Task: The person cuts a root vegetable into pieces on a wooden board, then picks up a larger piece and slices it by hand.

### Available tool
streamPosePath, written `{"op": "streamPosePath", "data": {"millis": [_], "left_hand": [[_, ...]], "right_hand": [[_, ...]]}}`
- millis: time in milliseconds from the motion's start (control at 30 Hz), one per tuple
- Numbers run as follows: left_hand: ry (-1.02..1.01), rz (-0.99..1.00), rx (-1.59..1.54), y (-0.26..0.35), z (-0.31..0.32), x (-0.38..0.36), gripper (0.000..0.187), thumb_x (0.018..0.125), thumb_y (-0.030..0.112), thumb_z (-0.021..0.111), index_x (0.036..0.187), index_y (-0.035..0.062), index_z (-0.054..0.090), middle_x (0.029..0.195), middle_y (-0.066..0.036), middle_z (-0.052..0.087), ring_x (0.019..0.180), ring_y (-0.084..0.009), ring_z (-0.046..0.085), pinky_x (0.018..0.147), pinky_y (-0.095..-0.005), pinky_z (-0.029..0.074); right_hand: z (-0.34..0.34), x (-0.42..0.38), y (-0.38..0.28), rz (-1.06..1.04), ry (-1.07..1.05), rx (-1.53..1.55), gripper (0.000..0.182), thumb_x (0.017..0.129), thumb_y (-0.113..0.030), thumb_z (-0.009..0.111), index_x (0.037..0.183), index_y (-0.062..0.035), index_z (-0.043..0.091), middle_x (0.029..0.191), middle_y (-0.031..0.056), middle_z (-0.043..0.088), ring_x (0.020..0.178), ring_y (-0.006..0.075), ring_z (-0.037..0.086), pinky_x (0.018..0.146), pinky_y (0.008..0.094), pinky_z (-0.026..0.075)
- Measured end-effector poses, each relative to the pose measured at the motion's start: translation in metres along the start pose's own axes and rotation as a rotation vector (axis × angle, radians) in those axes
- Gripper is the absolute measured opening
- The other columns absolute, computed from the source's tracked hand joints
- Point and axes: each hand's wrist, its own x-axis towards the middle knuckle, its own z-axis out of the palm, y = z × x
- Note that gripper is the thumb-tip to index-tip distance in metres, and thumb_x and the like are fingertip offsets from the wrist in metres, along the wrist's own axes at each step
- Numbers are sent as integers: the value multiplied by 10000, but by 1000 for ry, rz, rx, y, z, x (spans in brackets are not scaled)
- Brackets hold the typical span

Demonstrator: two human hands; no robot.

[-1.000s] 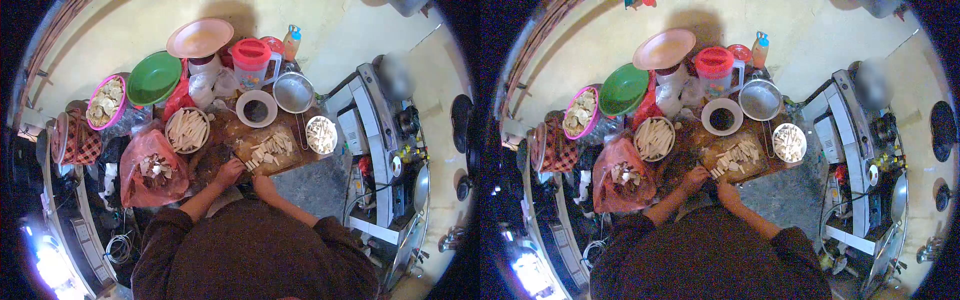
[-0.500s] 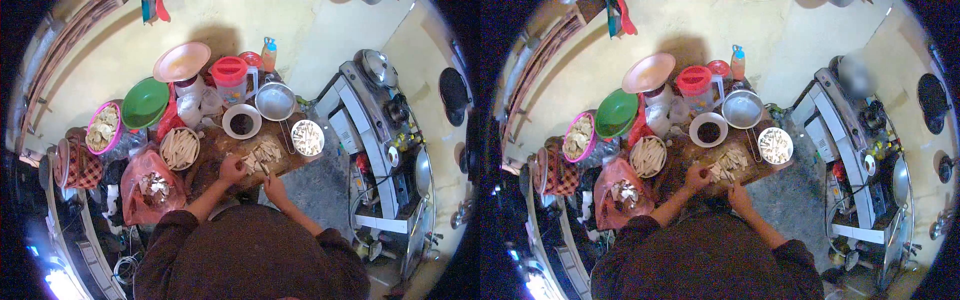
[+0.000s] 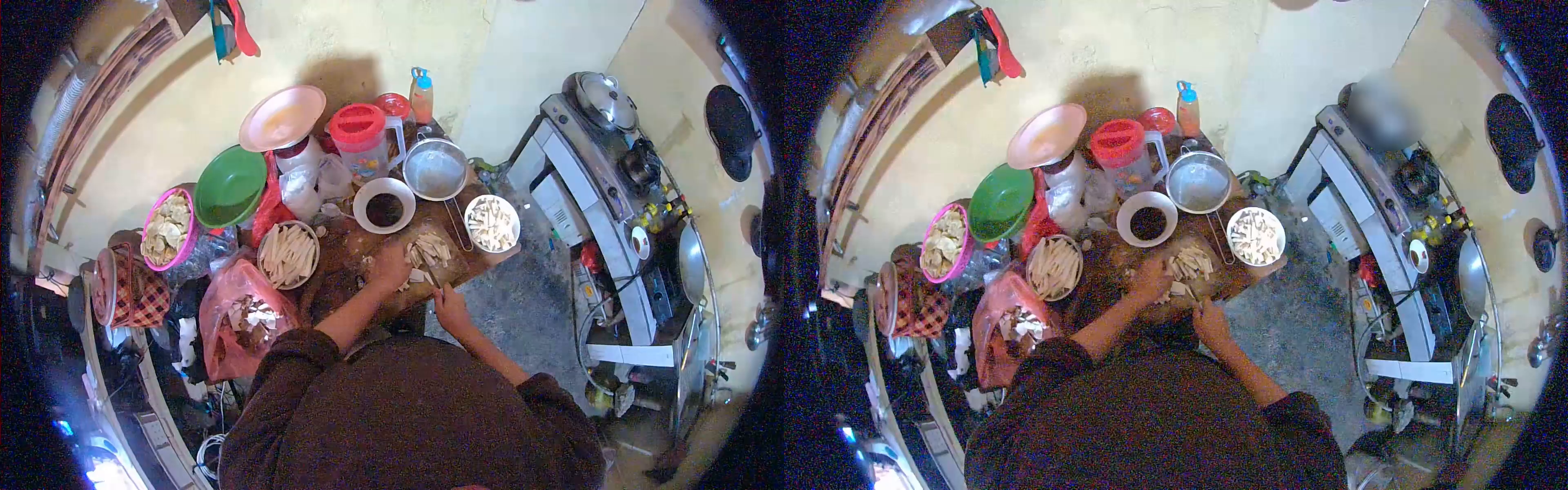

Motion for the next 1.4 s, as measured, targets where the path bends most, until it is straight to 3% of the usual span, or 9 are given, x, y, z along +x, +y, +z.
{"op": "streamPosePath", "data": {"millis": [200, 267, 400, 500, 533, 667, 967, 1167, 1400], "left_hand": [[173, 34, -335, -30, -12, -2, 204, 680, 143, 624, 824, 1, 595, 783, -163, 606, 756, -300, 591, 677, -396, 469], [262, -136, -533, -49, -19, -8, 177, 684, 136, 642, 814, 15, 636, 752, -124, 635, 679, -226, 614, 646, -326, 476], [303, -230, -375, -60, -56, -38, 138, 661, 148, 681, 761, 53, 674, 707, -91, 648, 637, -163, 617, 624, -283, 478], [163, -401, -469, -58, -53, -58, 143, 650, 151, 689, 760, 60, 676, 707, -76, 652, 630, -136, 614, 627, -278, 479], [159, -338, -557, -71, -35, -57, 153, 632, 159, 701, 743, 57, 673, 676, -62, 647, 598, -128, 606, 604, -274, 480], [75, -395, -310, -42, -40, -74, 175, 603, 159, 715, 718, 38, 662, 638, -62, 635, 556, -144, 604, 562, -267, 481], [-64, -238, -406, -41, -7, -94, 196, 623, 221, 711, 674, 40, 655, 625, -100, 622, 554, -177, 608, 558, -293, 480], [41, -119, -200, -38, -1, -95, 178, 636, 215, 659, 678, 42, 647, 622, -126, 607, 578, -233, 600, 580, -340, 473], [27, -191, -305, -38, 1, -94, 182, 629, 177, 656, 715, 19, 626, 645, -135, 602, 588, -250, 596, 582, -345, 475]], "right_hand": [[10, -2, -6, -79, -108, 13, 328, 868, -293, 432, 891, 32, 475, 720, 259, 545, 691, 449, 516, 610, 505, 399], [20, -2, -1, -110, -346, -62, 347, 861, -300, 445, 910, 43, 475, 746, 263, 553, 714, 434, 531, 615, 501, 406], [17, -5, -19, -157, -457, -141, 361, 855, -309, 454, 897, 48, 485, 755, 265, 562, 720, 433, 540, 628, 497, 420], [10, -5, -30, -72, -413, -168, 361, 854, -311, 454, 875, 47, 497, 749, 268, 568, 712, 438, 545, 639, 504, 427], [11, -5, -31, -25, -390, -158, 351, 856, -303, 451, 871, 45, 499, 740, 268, 567, 710, 441, 545, 646, 510, 426], [17, -3, -31, 1, -343, -159, 336, 864, -277, 434, 884, 52, 497, 740, 273, 566, 718, 446, 544, 655, 520, 424], [17, -8, -34, -172, -377, -140, 338, 876, -265, 400, 881, 60, 489, 734, 282, 554, 715, 454, 533, 656, 516, 421], [32, -10, -23, -54, -420, -123, 309, 863, -262, 418, 858, 44, 468, 715, 283, 551, 701, 451, 536, 629, 514, 425], [37, -12, -18, -121, -386, -139, 369, 874, -311, 392, 872, 53, 453, 661, 271, 563, 639, 452, 552, 574, 537, 440]]}}
